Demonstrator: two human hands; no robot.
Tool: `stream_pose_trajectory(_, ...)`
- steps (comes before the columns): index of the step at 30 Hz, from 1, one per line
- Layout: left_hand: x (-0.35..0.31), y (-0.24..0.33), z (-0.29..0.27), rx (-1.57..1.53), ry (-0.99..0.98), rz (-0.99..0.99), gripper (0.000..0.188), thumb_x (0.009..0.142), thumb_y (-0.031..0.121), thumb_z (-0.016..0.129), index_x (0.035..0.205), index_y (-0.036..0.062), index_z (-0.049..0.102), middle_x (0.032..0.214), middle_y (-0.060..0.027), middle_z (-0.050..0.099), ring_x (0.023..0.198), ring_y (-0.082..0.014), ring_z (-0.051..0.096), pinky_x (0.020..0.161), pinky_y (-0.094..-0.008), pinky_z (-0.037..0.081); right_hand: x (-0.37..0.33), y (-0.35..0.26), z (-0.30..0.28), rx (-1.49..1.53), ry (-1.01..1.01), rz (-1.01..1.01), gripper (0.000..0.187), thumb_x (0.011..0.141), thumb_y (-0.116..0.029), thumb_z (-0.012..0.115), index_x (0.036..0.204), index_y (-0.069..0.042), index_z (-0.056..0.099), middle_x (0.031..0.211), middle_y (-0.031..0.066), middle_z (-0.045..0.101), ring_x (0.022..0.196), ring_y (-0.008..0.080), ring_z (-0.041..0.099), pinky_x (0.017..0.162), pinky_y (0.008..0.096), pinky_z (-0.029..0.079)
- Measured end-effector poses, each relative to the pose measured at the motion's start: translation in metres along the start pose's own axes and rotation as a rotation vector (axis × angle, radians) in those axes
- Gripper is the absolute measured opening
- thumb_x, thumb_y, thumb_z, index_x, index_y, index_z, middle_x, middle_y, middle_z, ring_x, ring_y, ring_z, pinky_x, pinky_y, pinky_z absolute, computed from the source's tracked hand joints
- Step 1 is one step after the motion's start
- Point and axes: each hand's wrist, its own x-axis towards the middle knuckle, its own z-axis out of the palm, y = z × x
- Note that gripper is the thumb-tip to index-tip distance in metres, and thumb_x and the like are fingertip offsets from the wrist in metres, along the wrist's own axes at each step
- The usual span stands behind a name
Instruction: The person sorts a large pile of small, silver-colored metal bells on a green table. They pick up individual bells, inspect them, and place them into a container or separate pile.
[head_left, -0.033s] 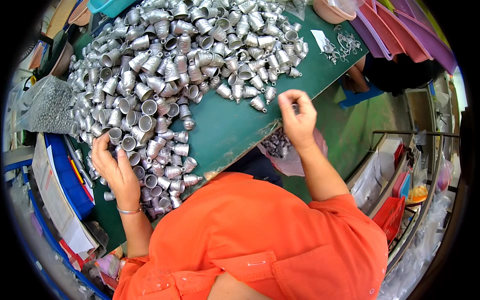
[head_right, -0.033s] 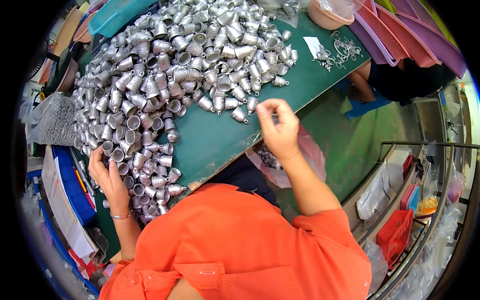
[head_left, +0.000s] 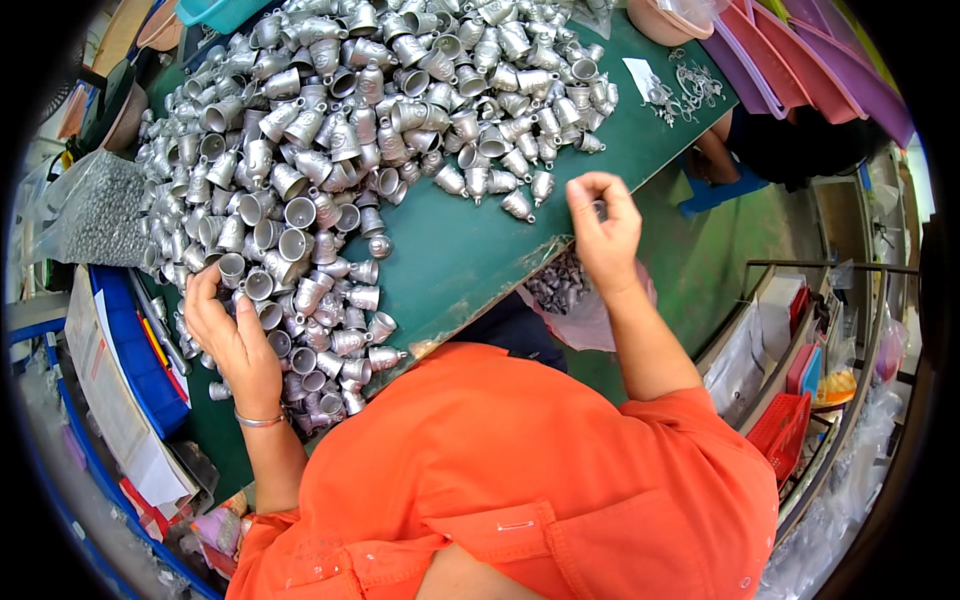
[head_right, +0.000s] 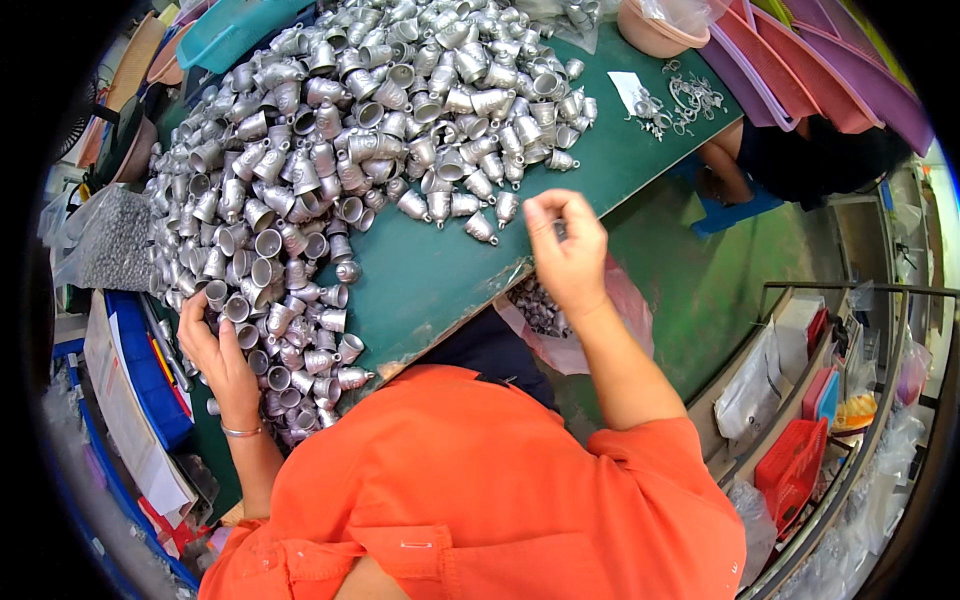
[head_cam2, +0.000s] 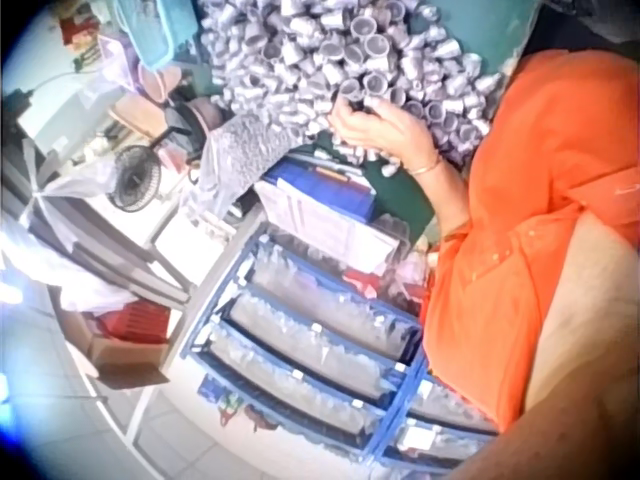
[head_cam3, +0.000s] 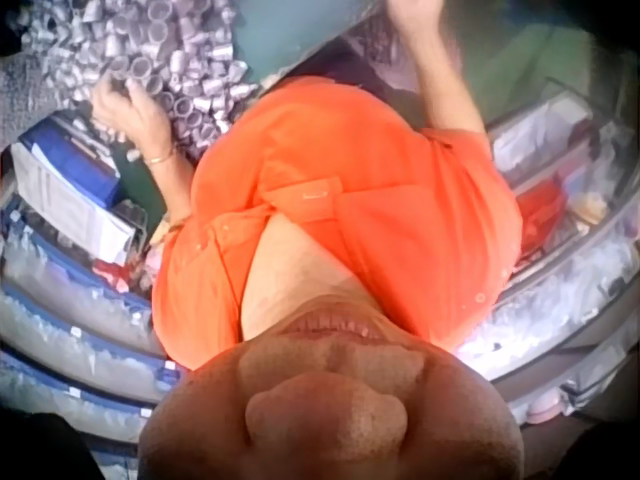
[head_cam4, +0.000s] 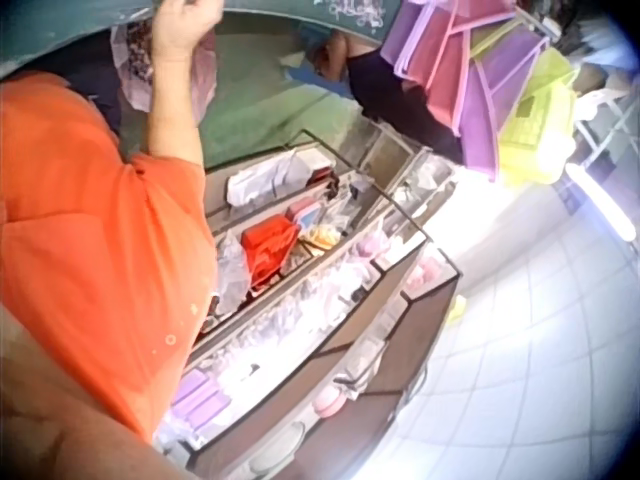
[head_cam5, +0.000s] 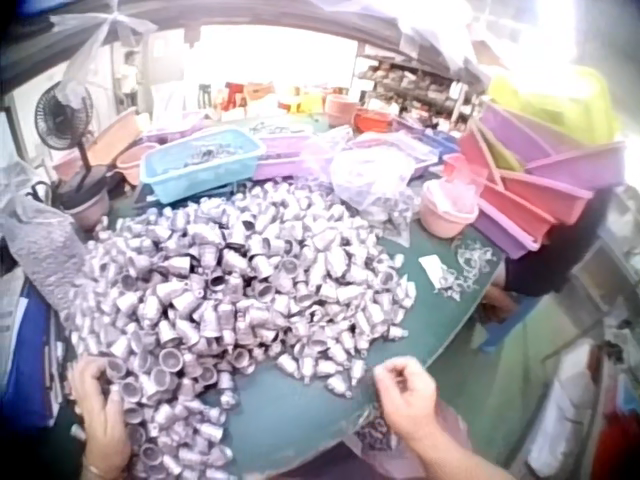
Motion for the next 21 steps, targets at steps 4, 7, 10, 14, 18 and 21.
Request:
stream_pose_trajectory(4, -0.001, 0.000, 0.000, -0.001, 0.009, 0.009, 0.039, 0.091, 0.011, 0.046, 0.129, -0.0005, 0.047, 0.134, -0.0180, 0.044, 0.130, -0.0347, 0.034, 0.109, -0.0450, 0.022, 0.017, -0.007, -0.024, -0.279, -0.178, 0.146, 0.021, 0.086, -0.018, 0.068, 0.089, 0.001, 0.062, 0.077, 0.0104, 0.062, 0.069, 0.0167, 0.058, 0.068, 0.0288, 0.048)
stream_pose_trajectory(7, 0.002, 0.003, 0.000, -0.011, 0.006, 0.004, 0.039, 0.090, 0.010, 0.046, 0.128, -0.0002, 0.047, 0.133, -0.0179, 0.044, 0.130, -0.0346, 0.034, 0.109, -0.0450, 0.022, 0.016, -0.016, -0.025, -0.333, -0.249, 0.196, 0.025, 0.084, -0.022, 0.069, 0.092, 0.000, 0.063, 0.077, 0.0122, 0.062, 0.068, 0.0206, 0.059, 0.067, 0.0317, 0.049)
stream_pose_trajectory(10, 0.003, 0.005, -0.001, -0.020, 0.006, 0.001, 0.039, 0.089, 0.009, 0.047, 0.127, 0.0000, 0.048, 0.133, -0.0177, 0.045, 0.129, -0.0346, 0.035, 0.109, -0.0446, 0.023, 0.012, -0.009, 0.000, -0.341, -0.165, -0.004, 0.028, 0.083, -0.025, 0.071, 0.098, -0.002, 0.064, 0.082, 0.0116, 0.062, 0.072, 0.0252, 0.061, 0.067, 0.0354, 0.049)
stream_pose_trajectory(14, 0.001, 0.003, 0.000, -0.014, 0.025, 0.009, 0.039, 0.089, 0.011, 0.046, 0.127, -0.0002, 0.048, 0.132, -0.0175, 0.045, 0.128, -0.0340, 0.036, 0.109, -0.0445, 0.022, 0.012, -0.009, 0.009, -0.317, -0.226, -0.065, 0.023, 0.077, -0.015, 0.075, 0.093, -0.004, 0.063, 0.091, 0.0083, 0.061, 0.074, 0.0209, 0.058, 0.068, 0.0315, 0.049)
stream_pose_trajectory(18, 0.002, 0.003, 0.000, -0.016, 0.012, 0.005, 0.039, 0.090, 0.010, 0.046, 0.128, 0.0000, 0.047, 0.132, -0.0180, 0.045, 0.130, -0.0357, 0.034, 0.109, -0.0463, 0.022, 0.006, -0.011, 0.007, 0.097, -0.212, 0.017, 0.031, 0.072, -0.002, 0.076, 0.098, -0.005, 0.060, 0.092, 0.0031, 0.060, 0.075, 0.0122, 0.055, 0.069, 0.0260, 0.047)
stream_pose_trajectory(21, 0.001, 0.001, 0.000, -0.015, 0.003, 0.009, 0.040, 0.091, 0.011, 0.046, 0.129, 0.0000, 0.046, 0.133, -0.0183, 0.044, 0.131, -0.0359, 0.033, 0.110, -0.0463, 0.021, 0.000, -0.010, 0.003, 0.253, -0.228, 0.034, 0.037, 0.072, 0.001, 0.075, 0.104, -0.004, 0.057, 0.097, 0.0018, 0.060, 0.076, 0.0076, 0.053, 0.072, 0.0233, 0.046)
